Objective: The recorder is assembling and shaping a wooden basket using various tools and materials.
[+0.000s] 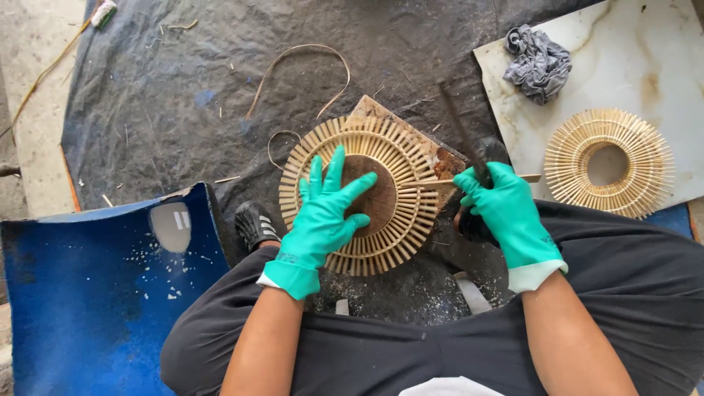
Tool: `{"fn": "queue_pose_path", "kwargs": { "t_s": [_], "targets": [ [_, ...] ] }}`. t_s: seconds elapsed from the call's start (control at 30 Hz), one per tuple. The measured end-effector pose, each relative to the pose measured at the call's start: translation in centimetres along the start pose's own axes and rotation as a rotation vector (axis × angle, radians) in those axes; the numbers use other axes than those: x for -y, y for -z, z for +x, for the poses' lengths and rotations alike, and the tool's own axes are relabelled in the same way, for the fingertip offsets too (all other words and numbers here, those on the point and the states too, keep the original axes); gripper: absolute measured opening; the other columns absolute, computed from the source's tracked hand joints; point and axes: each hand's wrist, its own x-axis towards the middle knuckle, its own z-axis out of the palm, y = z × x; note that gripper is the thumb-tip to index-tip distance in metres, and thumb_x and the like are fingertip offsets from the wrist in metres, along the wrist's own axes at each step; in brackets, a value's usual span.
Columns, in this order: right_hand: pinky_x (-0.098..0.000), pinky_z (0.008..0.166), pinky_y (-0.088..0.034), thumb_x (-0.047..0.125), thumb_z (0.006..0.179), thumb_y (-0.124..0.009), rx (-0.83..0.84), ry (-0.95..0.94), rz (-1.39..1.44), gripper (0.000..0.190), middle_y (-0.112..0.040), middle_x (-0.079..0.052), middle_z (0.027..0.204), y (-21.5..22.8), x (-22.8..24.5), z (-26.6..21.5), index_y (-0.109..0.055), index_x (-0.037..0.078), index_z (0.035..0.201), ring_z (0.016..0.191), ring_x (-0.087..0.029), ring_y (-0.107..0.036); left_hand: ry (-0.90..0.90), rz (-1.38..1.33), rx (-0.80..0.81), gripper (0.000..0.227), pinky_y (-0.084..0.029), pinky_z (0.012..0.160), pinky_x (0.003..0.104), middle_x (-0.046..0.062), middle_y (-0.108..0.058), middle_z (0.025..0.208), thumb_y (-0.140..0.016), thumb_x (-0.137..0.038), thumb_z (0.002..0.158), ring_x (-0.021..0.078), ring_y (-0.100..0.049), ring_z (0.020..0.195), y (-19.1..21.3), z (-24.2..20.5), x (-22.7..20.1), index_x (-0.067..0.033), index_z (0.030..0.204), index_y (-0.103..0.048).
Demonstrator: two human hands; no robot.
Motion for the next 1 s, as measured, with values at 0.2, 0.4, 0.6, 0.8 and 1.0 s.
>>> {"fn": "queue_pose_path", "kwargs": {
  "t_s": [0.2,0.4,0.6,0.8,1.0],
  "targets": [
    [-0.0252,0.059,-0.053,0.025,0.091,-0.079,-0.068,-0.002,0.066,0.025,-0.071,-0.002,0.079,0.7,-0.6,0.4,-0.07,0.006,0.106,0.067,-0.01,-0.066,0.189,0.138,-0.011,0.082,-0.031,0.108,0.067,0.018,-0.006,0.17,-0.084,-0.044,0.079,0.0614,-0.017,0.144,1.5,-1.5,-3.9,-0.0422,0.15,-0.042],
    [-0.0255,0.061,-0.054,0.024,0.092,-0.079,-0.075,0.007,0.066,0.024,-0.07,-0.002,0.081,-0.1,-0.7,0.6,-0.071,0.006,0.106,0.069,-0.01,-0.067,0.251,-0.015,-0.074,0.097,-0.041,0.11,0.061,0.024,-0.009,0.168,-0.086,-0.056,0.071,0.0591,-0.03,0.137,0.6,-0.7,-2.6,-0.0356,0.153,-0.039],
    [-0.0247,0.063,-0.053,0.024,0.094,-0.079,-0.072,0.13,0.025,0.024,-0.07,-0.002,0.084,-0.6,-1.3,0.9,-0.07,0.005,0.105,0.072,-0.008,-0.066,0.172,-0.019,-0.013,0.099,-0.033,0.114,0.062,0.019,-0.009,0.167,-0.093,-0.048,0.063,0.0579,-0.022,0.143,1.7,0.3,-2.3,-0.0383,0.15,-0.045],
    [-0.0295,0.061,-0.051,0.029,0.095,-0.079,-0.082,0.14,-0.19,0.028,-0.07,-0.006,0.077,0.1,1.3,-1.2,-0.071,0.002,0.101,0.067,-0.013,-0.063,0.117,-0.015,0.004,0.099,-0.033,0.116,0.06,0.016,-0.009,0.169,-0.095,-0.041,0.062,0.0567,-0.022,0.145,1.6,0.4,-2.3,-0.0408,0.149,-0.047],
    [-0.0333,0.046,-0.053,0.034,0.097,-0.057,0.017,-0.253,0.418,0.04,-0.069,-0.009,0.081,0.9,7.5,-11.3,-0.061,0.006,0.126,0.053,-0.017,-0.064,0.205,-0.034,0.013,0.097,-0.044,0.107,0.06,0.017,-0.002,0.17,-0.091,-0.044,0.07,0.0594,-0.024,0.141,1.4,0.3,-3.7,-0.039,0.152,-0.04]
  ]
}}
